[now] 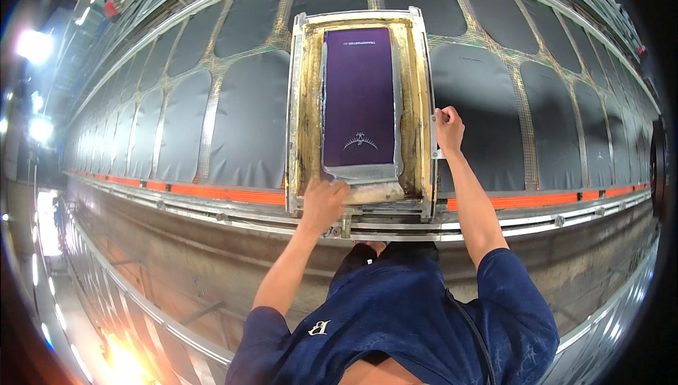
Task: The person uses a squeegee to spread ink across a screen printing frame mounted on a large curved surface. They repeatedly pull the squeegee downward to saturate the mesh, then lift and reposition it to continue the process. The person works methodically along the curved panel, ensuring even ink coverage.
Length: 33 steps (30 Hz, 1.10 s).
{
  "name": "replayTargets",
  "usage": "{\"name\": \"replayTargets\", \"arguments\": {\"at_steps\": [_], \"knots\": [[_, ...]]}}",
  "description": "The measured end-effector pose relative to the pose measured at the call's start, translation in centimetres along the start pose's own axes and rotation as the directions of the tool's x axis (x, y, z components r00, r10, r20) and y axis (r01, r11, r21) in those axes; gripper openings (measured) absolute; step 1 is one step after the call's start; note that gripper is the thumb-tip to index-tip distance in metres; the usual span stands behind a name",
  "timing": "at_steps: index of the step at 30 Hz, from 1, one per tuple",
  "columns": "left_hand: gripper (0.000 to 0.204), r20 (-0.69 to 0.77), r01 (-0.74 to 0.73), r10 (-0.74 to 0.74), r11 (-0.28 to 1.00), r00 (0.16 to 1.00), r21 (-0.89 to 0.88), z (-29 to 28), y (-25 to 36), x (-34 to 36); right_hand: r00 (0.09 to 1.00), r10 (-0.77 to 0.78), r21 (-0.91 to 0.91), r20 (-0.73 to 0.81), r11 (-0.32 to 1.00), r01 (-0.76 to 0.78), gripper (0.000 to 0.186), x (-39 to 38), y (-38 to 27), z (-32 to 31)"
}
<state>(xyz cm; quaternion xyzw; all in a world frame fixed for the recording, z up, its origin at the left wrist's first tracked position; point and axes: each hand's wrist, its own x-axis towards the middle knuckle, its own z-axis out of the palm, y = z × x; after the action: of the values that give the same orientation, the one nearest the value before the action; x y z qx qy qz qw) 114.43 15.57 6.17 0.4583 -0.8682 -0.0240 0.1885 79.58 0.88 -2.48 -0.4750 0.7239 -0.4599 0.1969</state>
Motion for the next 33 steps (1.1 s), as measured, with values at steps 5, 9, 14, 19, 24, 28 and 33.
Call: {"name": "replayTargets", "arguments": {"at_steps": [5, 9, 14, 19, 24, 28, 33], "knots": [[0.04, -0.047, -0.044, 0.044, 0.999, 0.998, -0.008, 1.6, -0.2, -1.5, 1.0, 0.007, -0.132, 0.022, 0.991, -0.004, 0.026, 0.3, 1.1, 1.3], [0.029, -0.034, -0.055, 0.055, 0.998, 0.998, -0.004, 3.2, -2.6, 0.6, 0.993, 0.061, -0.246, 0.097, 0.969, -0.036, 0.024, 0.6, 1.7, 1.3], [0.032, -0.046, -0.063, 0.065, 0.997, 0.997, 0.033, 6.9, -10.8, 10.7, 0.955, -0.047, -0.33, 0.293, 0.932, 0.147, 0.028, 4.8, -1.9, 1.2], [0.036, -0.011, -0.062, 0.063, 0.996, 0.998, 0.067, 10.4, -20.4, 25.9, 0.826, -0.303, 0.003, 0.475, 0.939, 0.343, 0.041, 14.7, -9.0, 7.2], [0.023, 0.174, -0.069, 0.072, 0.997, 0.982, -0.026, 10.2, -25.7, 36.3, 0.552, -0.278, -0.073, 0.786, 0.845, 0.529, 0.044, 23.7, -13.3, 13.3], [0.024, 0.246, 0.027, -0.012, 0.998, 0.969, -0.054, 9.5, -28.1, 40.9, 0.541, -0.146, -0.214, 0.829, 0.81, 0.546, 0.046, 28.1, -15.5, 15.8], [0.03, 0.323, 0.096, -0.084, 0.995, 0.943, -0.023, 10.3, -28.8, 43.9, 0.596, -0.079, -0.341, 0.799, 0.756, 0.558, 0.041, 29.8, -15.5, 18.8]]}}
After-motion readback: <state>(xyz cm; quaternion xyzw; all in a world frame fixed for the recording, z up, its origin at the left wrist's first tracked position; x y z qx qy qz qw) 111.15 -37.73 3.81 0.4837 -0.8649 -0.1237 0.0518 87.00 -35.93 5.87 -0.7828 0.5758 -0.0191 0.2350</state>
